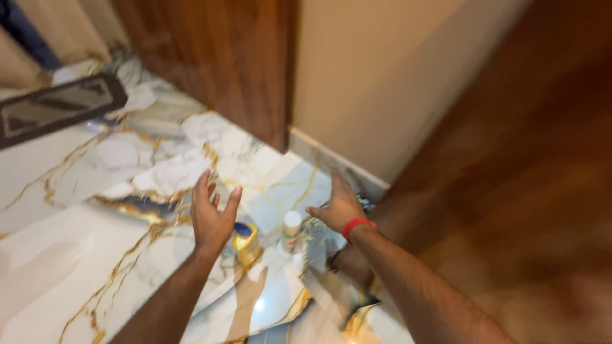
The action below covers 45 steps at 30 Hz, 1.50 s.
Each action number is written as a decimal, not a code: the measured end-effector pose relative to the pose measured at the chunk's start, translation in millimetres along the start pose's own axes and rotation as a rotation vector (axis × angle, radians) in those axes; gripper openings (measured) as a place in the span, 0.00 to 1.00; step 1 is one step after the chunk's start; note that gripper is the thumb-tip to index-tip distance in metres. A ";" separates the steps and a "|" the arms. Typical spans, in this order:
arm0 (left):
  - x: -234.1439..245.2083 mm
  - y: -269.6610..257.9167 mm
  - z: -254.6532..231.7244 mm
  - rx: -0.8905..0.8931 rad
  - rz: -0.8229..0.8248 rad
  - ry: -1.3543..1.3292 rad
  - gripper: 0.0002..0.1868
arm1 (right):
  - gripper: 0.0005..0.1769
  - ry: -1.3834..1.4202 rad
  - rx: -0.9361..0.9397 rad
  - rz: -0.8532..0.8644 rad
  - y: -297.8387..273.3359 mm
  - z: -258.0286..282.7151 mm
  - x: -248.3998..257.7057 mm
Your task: The person opens a wooden cabinet and removes various items, including books, notebooks, and folded clothes, placing them on the floor. They also handle a belt and a small pouch, moving them to the top of the cabinet.
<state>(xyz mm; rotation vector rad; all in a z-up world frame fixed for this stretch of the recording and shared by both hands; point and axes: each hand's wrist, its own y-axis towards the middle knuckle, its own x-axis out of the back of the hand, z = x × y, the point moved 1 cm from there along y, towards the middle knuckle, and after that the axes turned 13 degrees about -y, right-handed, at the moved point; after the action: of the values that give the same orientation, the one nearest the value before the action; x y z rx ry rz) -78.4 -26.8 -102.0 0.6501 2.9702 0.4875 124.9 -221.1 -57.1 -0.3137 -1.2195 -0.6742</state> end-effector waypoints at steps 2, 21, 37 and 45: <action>-29.1 15.7 -60.3 -0.100 0.038 -0.102 0.41 | 0.61 -0.021 -0.031 0.024 -5.9 10.5 72.5; -240.6 75.2 -503.2 -0.574 0.368 -0.397 0.37 | 0.31 -0.005 0.360 -0.696 -44.5 68.3 518.0; -371.2 24.5 -564.0 -0.551 0.655 0.228 0.23 | 0.11 -0.513 -0.461 -0.311 -75.1 -73.1 574.1; -455.6 -23.0 -564.3 -0.595 0.961 0.081 0.21 | 0.11 -0.535 -0.516 -0.345 -122.1 -130.9 601.3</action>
<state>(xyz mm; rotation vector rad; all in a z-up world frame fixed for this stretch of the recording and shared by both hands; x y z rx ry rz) 255.1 -401.3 422.6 1.9201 2.1491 1.3630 257.4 -572.7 445.3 -0.7582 -1.6148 -1.2629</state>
